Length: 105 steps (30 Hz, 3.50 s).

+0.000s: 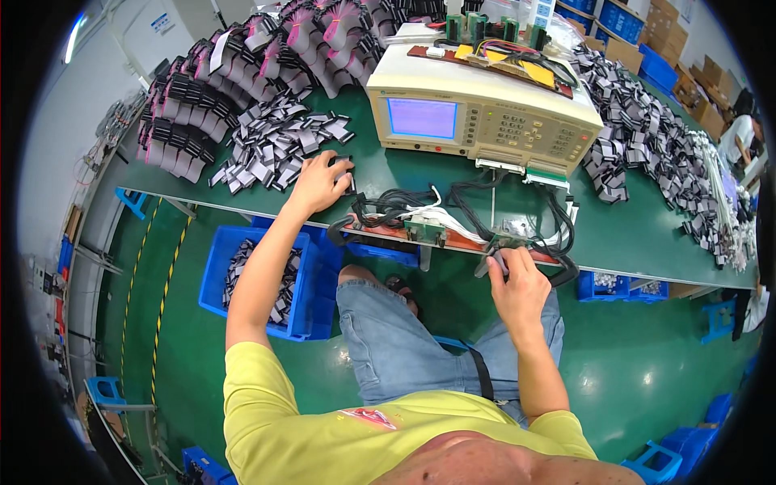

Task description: Testing wire harnesses by plugging them into an electronic testing machine and verifying the pass status on the display.

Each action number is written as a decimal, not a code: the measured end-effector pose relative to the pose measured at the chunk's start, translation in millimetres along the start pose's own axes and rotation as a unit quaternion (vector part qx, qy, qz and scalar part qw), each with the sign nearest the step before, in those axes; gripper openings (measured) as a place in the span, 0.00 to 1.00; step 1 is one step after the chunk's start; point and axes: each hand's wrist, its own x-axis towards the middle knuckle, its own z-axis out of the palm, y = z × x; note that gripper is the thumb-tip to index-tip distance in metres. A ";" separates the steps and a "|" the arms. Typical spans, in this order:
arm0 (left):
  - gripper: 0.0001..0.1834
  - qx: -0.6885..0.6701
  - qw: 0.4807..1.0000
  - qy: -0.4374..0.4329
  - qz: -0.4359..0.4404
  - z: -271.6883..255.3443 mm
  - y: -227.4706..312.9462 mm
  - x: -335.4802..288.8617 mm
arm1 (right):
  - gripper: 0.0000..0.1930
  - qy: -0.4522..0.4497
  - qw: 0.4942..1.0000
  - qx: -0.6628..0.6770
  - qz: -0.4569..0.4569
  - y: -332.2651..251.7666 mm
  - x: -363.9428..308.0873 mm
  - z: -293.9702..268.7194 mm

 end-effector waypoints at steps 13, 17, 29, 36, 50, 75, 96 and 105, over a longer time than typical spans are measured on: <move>0.15 -0.112 0.970 0.201 -0.077 34.2 -25.8 12.9 | 0.10 -0.079 0.994 -0.033 -0.073 11.7 4.1 -20.8; 0.12 -0.137 0.963 0.222 -0.072 34.6 -28.0 16.5 | 0.12 -0.125 0.984 -0.061 -0.110 21.3 6.4 -15.8; 0.11 -0.127 0.966 0.218 -0.051 37.0 -32.1 20.0 | 0.15 -0.075 0.962 0.188 -0.185 -8.9 -91.8 -45.3; 0.11 -0.094 0.970 0.218 -0.059 31.8 -36.4 6.9 | 0.20 -0.019 0.997 0.016 -0.075 84.6 -16.9 -104.1; 0.09 -0.074 0.962 0.258 -0.054 36.1 -33.6 10.3 | 0.26 0.136 0.990 0.031 0.011 227.0 139.9 -49.5; 0.14 -0.003 0.956 0.272 -0.107 28.0 -19.0 12.6 | 0.28 0.062 0.962 -0.246 0.101 263.6 50.0 -22.8; 0.11 -0.029 0.954 0.271 -0.126 25.6 -9.8 14.7 | 0.17 0.017 0.978 -0.186 0.095 249.7 51.0 -31.4; 0.09 -0.034 0.947 0.285 -0.142 21.0 -7.0 16.7 | 0.16 0.004 0.975 -0.189 0.115 242.3 54.5 -32.5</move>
